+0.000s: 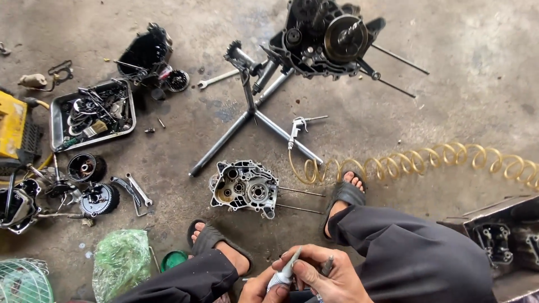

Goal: Applying a bead of liquid sealant to the mating surfaces of a motorcycle engine casing using a squeeze tube.

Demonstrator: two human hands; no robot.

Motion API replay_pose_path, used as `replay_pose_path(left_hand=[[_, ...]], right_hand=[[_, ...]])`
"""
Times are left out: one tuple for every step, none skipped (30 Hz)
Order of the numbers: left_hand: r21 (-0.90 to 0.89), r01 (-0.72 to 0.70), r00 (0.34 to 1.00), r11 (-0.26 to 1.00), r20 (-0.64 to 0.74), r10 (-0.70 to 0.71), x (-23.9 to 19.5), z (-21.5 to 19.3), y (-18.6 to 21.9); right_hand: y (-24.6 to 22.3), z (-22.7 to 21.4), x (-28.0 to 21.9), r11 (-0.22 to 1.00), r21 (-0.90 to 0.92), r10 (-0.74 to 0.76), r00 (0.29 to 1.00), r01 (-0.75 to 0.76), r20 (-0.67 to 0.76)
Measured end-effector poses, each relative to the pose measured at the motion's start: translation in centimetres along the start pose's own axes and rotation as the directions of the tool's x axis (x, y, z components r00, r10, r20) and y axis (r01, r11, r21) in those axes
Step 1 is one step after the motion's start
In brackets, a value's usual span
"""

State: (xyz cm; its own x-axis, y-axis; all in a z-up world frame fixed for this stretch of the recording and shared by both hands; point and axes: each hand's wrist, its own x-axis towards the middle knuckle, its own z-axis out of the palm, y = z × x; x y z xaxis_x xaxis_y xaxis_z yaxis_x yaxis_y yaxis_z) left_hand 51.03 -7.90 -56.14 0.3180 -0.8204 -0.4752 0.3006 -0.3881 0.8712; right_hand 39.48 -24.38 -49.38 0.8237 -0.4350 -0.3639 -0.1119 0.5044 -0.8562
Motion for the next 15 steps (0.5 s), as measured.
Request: replay_pose_path(left_hand=[[0.002,0.013,1.0,1.0,0.006,-0.013,0.0,0.2,0.2],[0.11,0.109,0.993,0.988,-0.058,-0.103,-0.1,0.3,0.4],[0.211,0.205,0.975,0.956,-0.13,-0.181,-0.1,0.6,0.5],[0.213,0.214,0.974,0.953,-0.125,-0.191,0.0,0.6,0.3],[0.282,0.266,0.963,0.922,-0.109,-0.245,0.2,0.5,0.2],[0.35,0.313,0.949,0.883,-0.095,-0.299,0.2,0.4,0.1],[0.352,0.318,0.948,0.88,-0.093,-0.305,0.3,0.5,-0.2],[0.439,0.369,0.927,0.819,-0.117,-0.355,0.3,0.6,-0.5],[0.522,0.414,0.905,0.746,-0.144,-0.401,0.3,0.7,-0.9],[0.524,0.416,0.903,0.743,-0.141,-0.407,0.4,0.6,-1.2],[0.52,0.463,0.878,0.717,-0.161,-0.45,0.4,0.6,-1.5],[0.516,0.508,0.852,0.689,-0.182,-0.491,0.3,0.6,-1.7],[0.517,0.512,0.849,0.686,-0.182,-0.496,0.3,0.6,-2.3],[0.514,0.508,0.855,0.691,-0.202,-0.478,0.1,0.6,-2.8],[0.511,0.502,0.861,0.698,-0.222,-0.457,0.1,0.6,-3.3]], right_hand=[[0.3,-0.1,0.0,1.0,0.009,0.008,1.0,-0.008,-0.009],[0.5,-0.1,0.0,1.0,0.027,0.005,0.999,-0.004,-0.032],[0.7,-0.3,0.0,0.999,0.042,0.0,0.999,0.002,-0.054],[0.3,-0.4,0.0,0.999,0.049,0.007,0.998,-0.004,-0.061],[-0.2,-0.4,0.0,1.0,-0.026,0.004,0.997,-0.006,-0.078],[-0.7,-0.3,0.1,0.995,-0.1,0.0,0.996,-0.009,-0.094],[-0.5,-0.4,0.2,0.995,-0.096,0.004,0.995,-0.013,-0.097],[-0.2,-0.6,0.2,0.995,-0.1,-0.005,0.995,-0.006,-0.104],[0.0,-0.7,0.2,0.995,-0.104,-0.014,0.993,0.002,-0.113],[0.0,-0.8,0.2,0.995,-0.1,-0.01,0.993,-0.002,-0.118],[0.0,-0.9,0.2,0.996,-0.087,0.005,0.993,-0.015,-0.114],[0.0,-1.0,0.1,0.997,-0.074,0.02,0.994,-0.028,-0.109],[0.0,-1.1,0.1,0.997,-0.07,0.023,0.994,-0.031,-0.111],[0.0,-1.2,0.1,0.997,-0.069,0.033,0.993,-0.04,-0.109],[0.0,-1.2,0.1,0.996,-0.069,0.039,0.993,-0.047,-0.107]])
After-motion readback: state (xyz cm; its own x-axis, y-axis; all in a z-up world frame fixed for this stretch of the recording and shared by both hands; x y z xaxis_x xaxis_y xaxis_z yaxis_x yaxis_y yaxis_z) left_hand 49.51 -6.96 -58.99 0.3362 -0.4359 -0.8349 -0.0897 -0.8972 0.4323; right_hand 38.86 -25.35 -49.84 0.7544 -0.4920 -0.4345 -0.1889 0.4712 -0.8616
